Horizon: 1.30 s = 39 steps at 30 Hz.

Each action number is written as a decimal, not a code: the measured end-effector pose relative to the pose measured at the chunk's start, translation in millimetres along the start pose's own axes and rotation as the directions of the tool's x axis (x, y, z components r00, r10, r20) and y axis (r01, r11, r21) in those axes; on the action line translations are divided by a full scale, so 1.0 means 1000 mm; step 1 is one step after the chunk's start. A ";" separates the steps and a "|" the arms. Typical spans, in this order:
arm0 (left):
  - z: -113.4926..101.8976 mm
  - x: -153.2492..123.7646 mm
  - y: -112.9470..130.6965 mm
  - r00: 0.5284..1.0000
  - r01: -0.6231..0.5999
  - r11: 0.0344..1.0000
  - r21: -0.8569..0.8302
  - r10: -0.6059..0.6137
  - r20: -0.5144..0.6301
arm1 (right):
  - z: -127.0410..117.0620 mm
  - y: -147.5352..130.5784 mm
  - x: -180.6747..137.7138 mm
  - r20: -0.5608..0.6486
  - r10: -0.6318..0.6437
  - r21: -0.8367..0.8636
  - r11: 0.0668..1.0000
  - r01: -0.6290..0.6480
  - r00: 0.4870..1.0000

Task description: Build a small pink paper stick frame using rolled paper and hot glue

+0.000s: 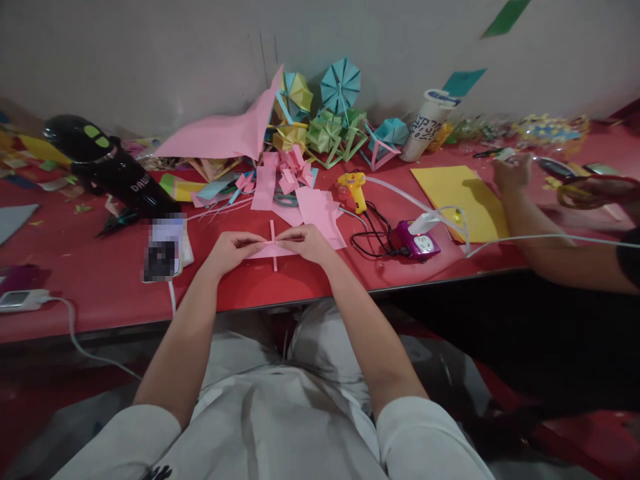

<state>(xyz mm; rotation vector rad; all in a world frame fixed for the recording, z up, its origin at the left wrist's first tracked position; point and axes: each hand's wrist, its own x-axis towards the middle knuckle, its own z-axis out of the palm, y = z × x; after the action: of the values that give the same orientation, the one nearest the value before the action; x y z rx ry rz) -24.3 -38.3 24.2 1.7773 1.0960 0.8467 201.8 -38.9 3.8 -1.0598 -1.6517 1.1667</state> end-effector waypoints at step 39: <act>0.007 0.002 -0.001 1.000 0.014 0.997 -0.080 -0.015 -0.014 | 0.003 0.001 0.001 0.022 -0.035 -0.023 0.999 0.035 0.999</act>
<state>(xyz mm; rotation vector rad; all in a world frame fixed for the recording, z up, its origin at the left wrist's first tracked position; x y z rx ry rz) -17.8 -38.6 20.9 1.6981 1.0686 0.8840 198.4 -38.3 2.6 -1.0318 -1.6973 1.1424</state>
